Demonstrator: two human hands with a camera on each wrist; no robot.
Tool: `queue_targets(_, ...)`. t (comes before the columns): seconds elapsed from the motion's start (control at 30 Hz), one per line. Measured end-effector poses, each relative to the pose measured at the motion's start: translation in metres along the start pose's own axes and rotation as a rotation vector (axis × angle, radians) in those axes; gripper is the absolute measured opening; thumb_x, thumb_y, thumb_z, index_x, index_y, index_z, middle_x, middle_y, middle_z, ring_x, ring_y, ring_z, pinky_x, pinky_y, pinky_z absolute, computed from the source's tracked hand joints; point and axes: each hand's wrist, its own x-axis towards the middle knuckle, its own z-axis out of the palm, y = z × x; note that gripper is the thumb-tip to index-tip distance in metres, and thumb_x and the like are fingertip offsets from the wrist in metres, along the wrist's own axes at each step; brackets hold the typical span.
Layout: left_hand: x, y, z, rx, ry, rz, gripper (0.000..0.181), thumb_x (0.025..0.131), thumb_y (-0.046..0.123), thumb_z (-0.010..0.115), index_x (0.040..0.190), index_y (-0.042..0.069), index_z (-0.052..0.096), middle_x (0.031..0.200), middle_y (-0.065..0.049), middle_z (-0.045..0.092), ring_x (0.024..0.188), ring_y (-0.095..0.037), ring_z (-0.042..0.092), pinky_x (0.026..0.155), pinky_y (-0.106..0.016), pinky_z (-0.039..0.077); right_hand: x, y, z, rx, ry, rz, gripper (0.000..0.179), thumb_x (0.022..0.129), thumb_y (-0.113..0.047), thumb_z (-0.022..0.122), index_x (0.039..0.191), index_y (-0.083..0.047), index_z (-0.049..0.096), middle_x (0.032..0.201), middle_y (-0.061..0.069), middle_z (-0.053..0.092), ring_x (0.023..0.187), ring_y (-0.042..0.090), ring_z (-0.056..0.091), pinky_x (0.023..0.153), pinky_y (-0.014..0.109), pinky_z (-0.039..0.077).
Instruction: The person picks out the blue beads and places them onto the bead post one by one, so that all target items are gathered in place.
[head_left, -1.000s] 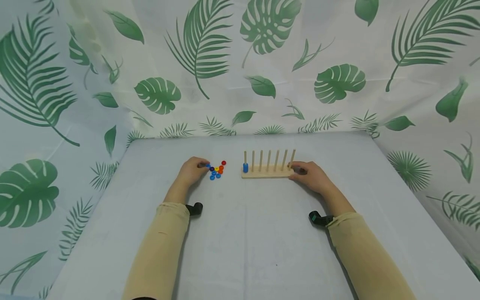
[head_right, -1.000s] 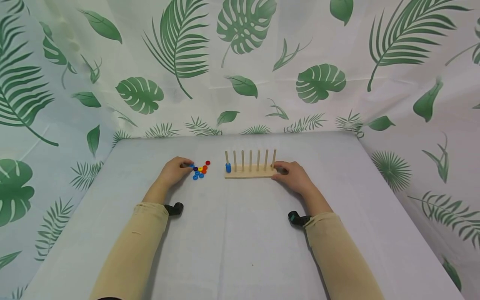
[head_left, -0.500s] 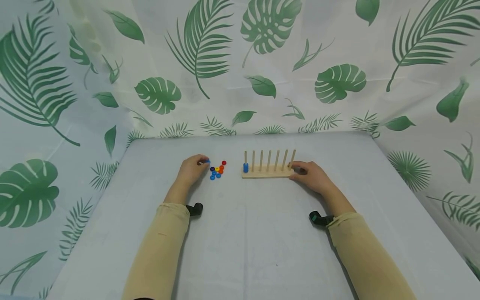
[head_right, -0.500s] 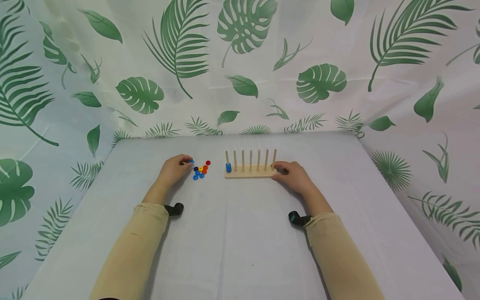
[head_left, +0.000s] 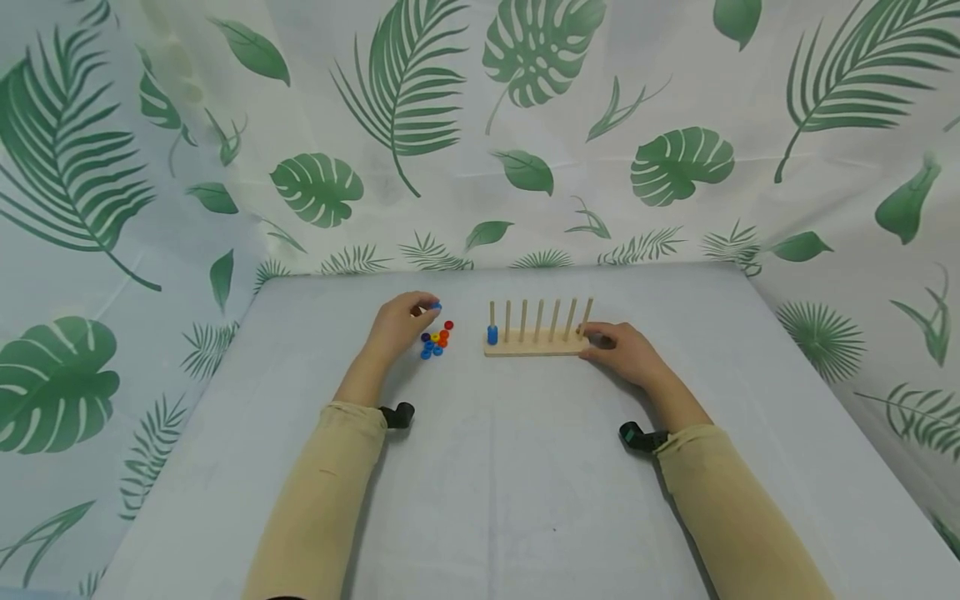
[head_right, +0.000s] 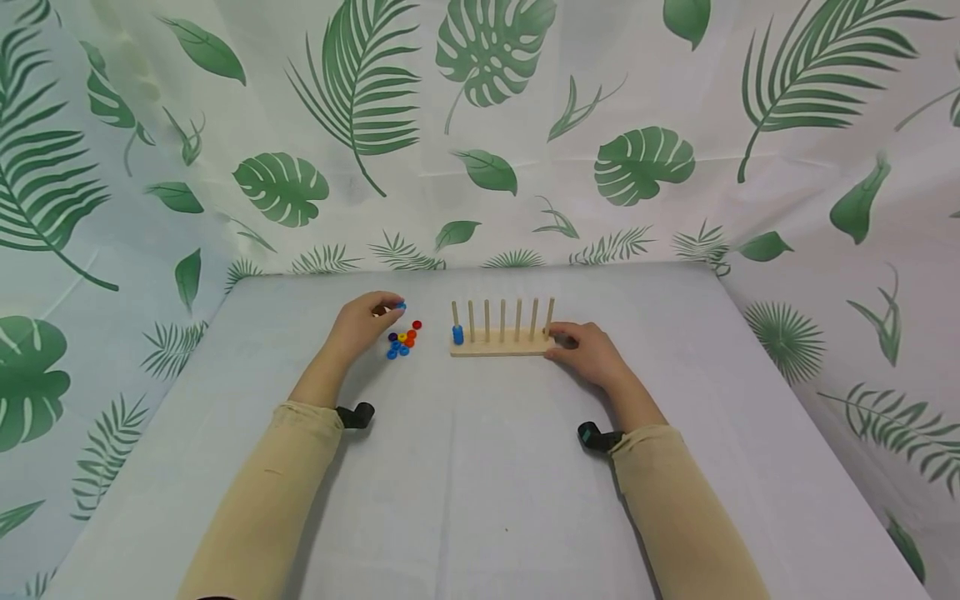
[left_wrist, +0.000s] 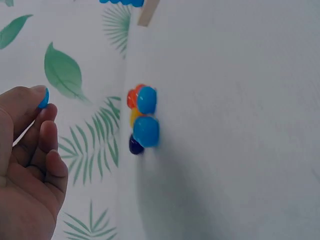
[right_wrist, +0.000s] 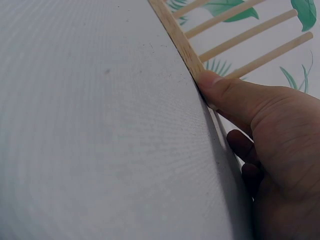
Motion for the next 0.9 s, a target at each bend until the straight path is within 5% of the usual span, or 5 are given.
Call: queue_targets(0.9,0.004,0.065,0.014,-0.077,-0.001,0.148,0.031,0.097,0.038,0.063,0.123,0.021,0.067,0.112,0.003,0.066,0.102,-0.016,0.06,0.08,-0.034,0.052,-0.001,0.0,0.001,-0.005,0.01,0.005,0.053,0.091,-0.037,0.072,0.136,-0.014,0.059,0.141,0.021,0.054,0.131,0.041,0.047,0.11,0.06,0.034)
